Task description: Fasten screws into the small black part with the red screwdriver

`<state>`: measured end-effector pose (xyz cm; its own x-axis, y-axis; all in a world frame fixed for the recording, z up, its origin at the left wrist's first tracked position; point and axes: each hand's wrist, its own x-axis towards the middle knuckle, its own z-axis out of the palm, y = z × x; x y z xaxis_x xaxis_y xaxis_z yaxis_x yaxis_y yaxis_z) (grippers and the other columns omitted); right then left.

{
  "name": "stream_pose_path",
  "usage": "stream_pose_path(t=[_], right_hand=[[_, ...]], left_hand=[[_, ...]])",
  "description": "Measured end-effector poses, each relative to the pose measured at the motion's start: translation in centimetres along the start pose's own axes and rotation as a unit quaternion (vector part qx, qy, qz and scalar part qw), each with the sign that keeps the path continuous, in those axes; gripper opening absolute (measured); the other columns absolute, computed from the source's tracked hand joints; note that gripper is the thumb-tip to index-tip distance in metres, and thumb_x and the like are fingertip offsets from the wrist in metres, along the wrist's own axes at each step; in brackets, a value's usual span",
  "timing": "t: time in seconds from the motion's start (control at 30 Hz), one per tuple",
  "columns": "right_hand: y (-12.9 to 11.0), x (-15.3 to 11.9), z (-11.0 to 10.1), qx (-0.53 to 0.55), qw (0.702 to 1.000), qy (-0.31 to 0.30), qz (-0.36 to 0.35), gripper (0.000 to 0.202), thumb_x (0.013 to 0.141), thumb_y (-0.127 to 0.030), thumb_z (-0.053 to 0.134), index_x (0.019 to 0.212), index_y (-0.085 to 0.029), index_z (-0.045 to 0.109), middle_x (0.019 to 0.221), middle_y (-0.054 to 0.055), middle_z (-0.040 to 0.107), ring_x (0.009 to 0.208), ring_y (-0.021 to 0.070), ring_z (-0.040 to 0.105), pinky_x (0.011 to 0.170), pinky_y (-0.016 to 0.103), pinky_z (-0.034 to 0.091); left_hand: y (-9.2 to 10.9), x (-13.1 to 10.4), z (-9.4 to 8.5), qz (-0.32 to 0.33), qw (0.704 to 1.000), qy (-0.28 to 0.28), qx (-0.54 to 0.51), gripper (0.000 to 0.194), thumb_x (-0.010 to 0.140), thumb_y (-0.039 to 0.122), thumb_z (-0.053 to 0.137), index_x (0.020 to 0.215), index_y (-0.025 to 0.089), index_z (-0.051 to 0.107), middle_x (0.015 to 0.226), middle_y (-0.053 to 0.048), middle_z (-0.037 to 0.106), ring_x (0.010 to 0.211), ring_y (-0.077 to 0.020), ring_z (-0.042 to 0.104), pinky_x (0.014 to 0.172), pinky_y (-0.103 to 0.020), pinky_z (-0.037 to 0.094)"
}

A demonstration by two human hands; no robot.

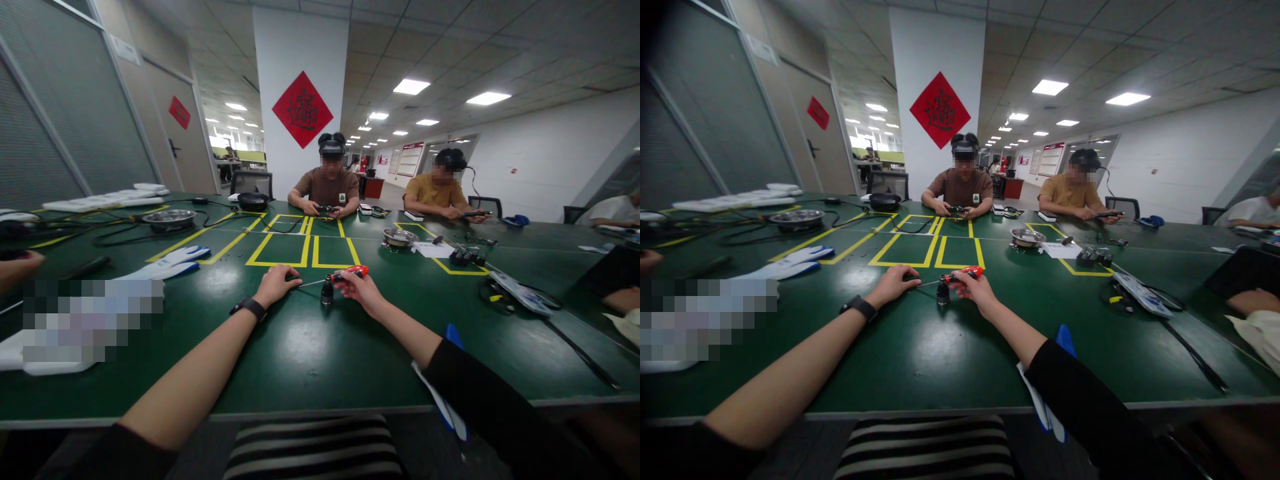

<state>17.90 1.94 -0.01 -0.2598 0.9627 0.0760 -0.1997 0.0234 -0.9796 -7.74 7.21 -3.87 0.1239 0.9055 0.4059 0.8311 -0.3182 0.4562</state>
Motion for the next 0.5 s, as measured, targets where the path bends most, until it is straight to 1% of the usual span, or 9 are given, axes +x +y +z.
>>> stream_pose_path(t=[0.2, 0.33, 0.4, 0.5], right_hand=[[0.1, 0.2, -0.1, 0.004, 1.000, -0.008, 0.009, 0.029, 0.073, -0.035, 0.062, 0.091, -0.012, 0.064, 0.066, 0.006, 0.069, 0.049, 0.0082, 0.057, 0.048, 0.017, 0.045], [0.2, 0.2, -0.1, 0.009, 1.000, 0.009, 0.002, 0.028, 0.072, -0.036, 0.063, 0.087, -0.013, 0.064, 0.063, 0.005, 0.068, 0.048, 0.0084, 0.056, 0.047, 0.018, 0.044], [0.1, 0.2, 0.0, 0.016, 0.999, 0.029, -0.003, 0.027, 0.072, -0.037, 0.062, 0.085, -0.013, 0.064, 0.062, 0.005, 0.067, 0.047, 0.0084, 0.056, 0.046, 0.018, 0.043], [0.0, 0.1, -0.1, 0.029, 0.998, 0.060, -0.014, 0.028, 0.072, -0.039, 0.060, 0.082, -0.013, 0.063, 0.061, 0.004, 0.066, 0.047, 0.0085, 0.055, 0.045, 0.017, 0.042]], left_hand=[[0.0, 0.0, 0.0, 0.005, 1.000, -0.001, 0.013, 0.028, 0.070, 0.045, 0.061, 0.085, 0.022, 0.064, 0.096, -0.006, 0.063, 0.093, -0.0226, 0.054, 0.083, -0.034, 0.041], [0.3, 0.0, -0.1, 0.000, 1.000, -0.001, 0.016, 0.027, 0.070, 0.044, 0.061, 0.084, 0.022, 0.065, 0.094, -0.005, 0.063, 0.092, -0.0226, 0.054, 0.082, -0.033, 0.040], [0.6, -0.1, -0.3, -0.008, 1.000, 0.011, 0.017, 0.026, 0.074, 0.045, 0.055, 0.081, 0.021, 0.065, 0.091, -0.006, 0.064, 0.090, -0.0223, 0.054, 0.078, -0.031, 0.040], [1.3, -0.2, -0.7, -0.028, 0.998, 0.053, 0.013, 0.037, 0.084, 0.044, 0.039, 0.076, 0.020, 0.065, 0.085, -0.006, 0.064, 0.085, -0.0214, 0.055, 0.074, -0.029, 0.040]])
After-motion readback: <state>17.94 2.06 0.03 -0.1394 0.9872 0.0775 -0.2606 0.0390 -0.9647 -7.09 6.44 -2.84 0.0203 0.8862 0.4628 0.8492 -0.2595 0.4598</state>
